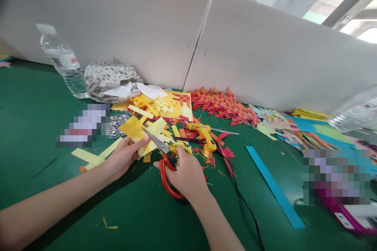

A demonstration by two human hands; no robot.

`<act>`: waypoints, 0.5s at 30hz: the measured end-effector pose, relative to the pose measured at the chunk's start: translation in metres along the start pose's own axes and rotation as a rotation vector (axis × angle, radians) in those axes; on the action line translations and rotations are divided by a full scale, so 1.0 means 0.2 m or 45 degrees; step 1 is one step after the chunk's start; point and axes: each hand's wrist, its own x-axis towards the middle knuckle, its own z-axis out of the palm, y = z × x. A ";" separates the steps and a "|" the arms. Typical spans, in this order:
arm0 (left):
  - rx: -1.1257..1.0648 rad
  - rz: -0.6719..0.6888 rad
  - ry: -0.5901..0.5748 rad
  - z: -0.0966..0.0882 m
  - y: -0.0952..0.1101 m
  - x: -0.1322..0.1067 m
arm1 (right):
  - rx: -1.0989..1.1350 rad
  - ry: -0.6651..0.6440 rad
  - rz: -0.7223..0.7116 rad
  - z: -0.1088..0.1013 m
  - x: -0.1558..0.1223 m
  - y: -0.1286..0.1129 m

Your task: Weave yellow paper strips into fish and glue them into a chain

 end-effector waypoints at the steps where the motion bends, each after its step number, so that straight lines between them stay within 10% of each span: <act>1: 0.003 -0.003 -0.006 0.00 0.00 0.00 | 0.016 0.024 0.002 0.00 0.00 0.00; 15: -0.055 0.055 -0.048 -0.01 0.01 0.00 | 0.152 0.365 0.220 -0.03 0.03 0.01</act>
